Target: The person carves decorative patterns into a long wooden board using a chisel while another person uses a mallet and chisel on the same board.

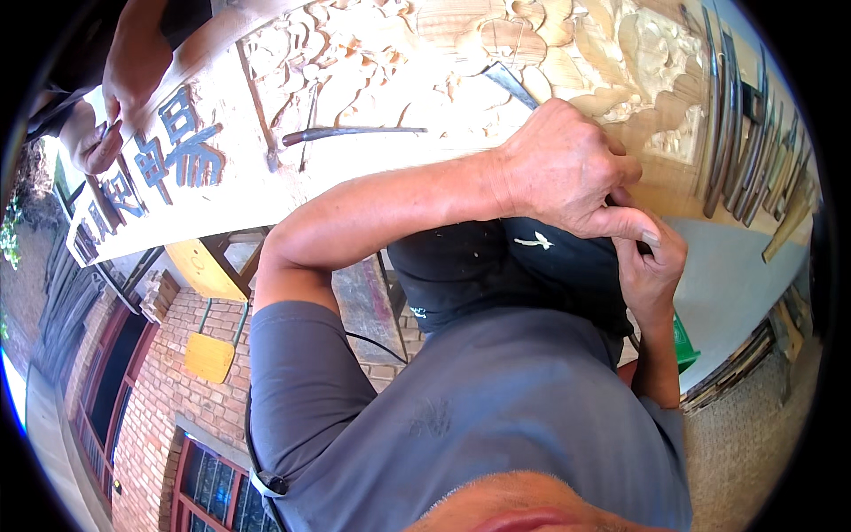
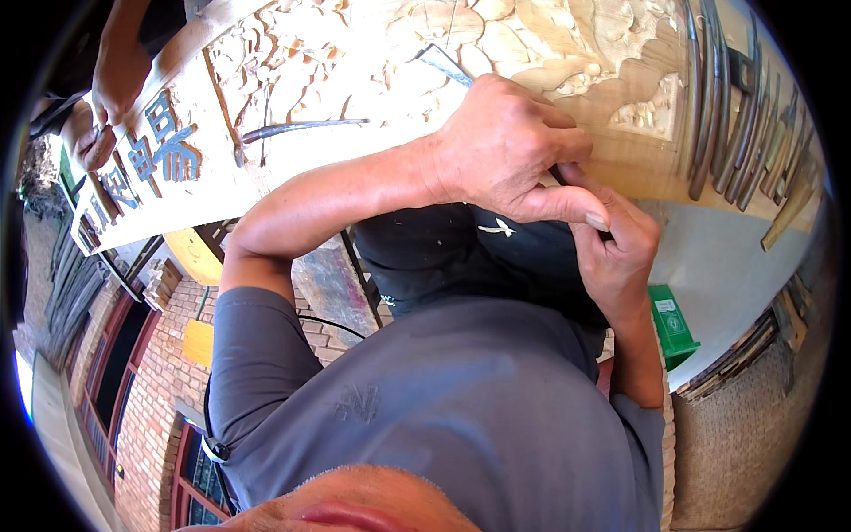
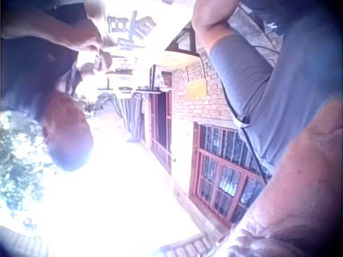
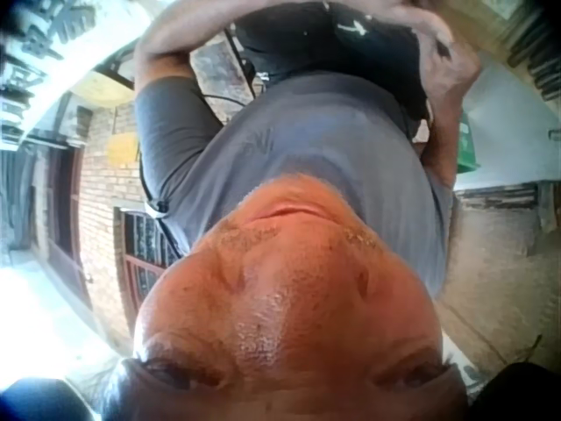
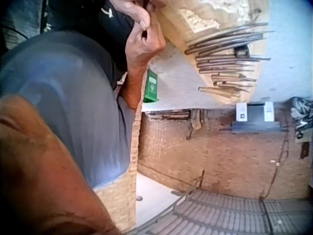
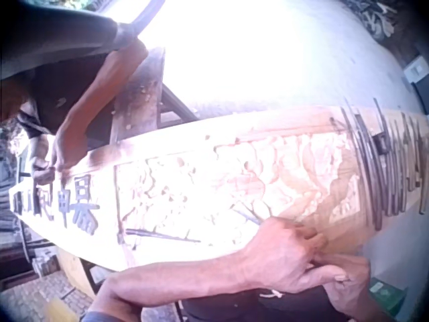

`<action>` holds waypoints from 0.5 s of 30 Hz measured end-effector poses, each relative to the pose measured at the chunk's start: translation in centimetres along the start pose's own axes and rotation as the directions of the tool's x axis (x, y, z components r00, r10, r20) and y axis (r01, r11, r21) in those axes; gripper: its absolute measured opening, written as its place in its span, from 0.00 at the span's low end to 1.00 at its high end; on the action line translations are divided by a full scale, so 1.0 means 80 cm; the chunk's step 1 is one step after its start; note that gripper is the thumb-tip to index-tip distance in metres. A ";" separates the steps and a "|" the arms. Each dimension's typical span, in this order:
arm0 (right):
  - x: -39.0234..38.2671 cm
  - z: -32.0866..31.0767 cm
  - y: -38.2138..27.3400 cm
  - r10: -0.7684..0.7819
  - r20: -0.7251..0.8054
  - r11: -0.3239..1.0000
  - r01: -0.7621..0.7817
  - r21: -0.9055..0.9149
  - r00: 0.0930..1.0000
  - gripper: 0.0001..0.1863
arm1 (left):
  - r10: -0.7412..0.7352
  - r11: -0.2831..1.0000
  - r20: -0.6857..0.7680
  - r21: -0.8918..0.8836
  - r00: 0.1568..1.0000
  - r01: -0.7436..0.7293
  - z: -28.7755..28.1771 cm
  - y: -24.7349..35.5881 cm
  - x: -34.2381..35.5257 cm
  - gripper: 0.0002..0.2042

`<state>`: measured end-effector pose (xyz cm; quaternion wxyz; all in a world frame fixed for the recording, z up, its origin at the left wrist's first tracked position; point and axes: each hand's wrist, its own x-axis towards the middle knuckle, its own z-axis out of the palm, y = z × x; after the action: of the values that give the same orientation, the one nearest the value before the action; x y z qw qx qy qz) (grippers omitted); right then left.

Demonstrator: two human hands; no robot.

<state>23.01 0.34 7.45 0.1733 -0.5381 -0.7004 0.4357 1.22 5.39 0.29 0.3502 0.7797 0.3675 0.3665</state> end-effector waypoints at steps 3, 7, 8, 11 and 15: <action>0.006 0.000 0.009 -0.059 -0.042 0.998 0.058 -0.017 0.997 0.19 | -0.025 1.000 0.024 0.009 0.999 0.024 -0.002 0.001 0.004 0.33; 0.037 -0.033 -0.009 -0.132 0.068 0.984 0.139 -0.114 0.989 0.22 | 0.052 0.998 -0.140 -0.021 0.989 -0.055 0.004 -0.010 0.007 0.32; 0.036 -0.037 -0.015 -0.148 0.091 0.970 0.162 -0.181 0.985 0.23 | 0.102 0.995 -0.131 -0.006 0.986 -0.104 -0.003 -0.009 0.003 0.32; 0.009 -0.025 -0.016 -0.361 0.005 0.884 0.344 -0.316 0.933 0.22 | 0.453 0.882 -0.118 0.205 0.884 -0.424 -0.021 -0.003 -0.001 0.34; -0.054 0.017 -0.006 -0.170 -0.138 0.982 0.157 -0.100 0.976 0.20 | 0.509 0.860 -0.118 0.093 0.852 -0.501 -0.002 0.005 -0.014 0.33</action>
<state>23.35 -4.14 8.06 0.2351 -0.5161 -0.7466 0.3479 0.67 4.34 0.35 0.1920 0.8316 0.1839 0.4877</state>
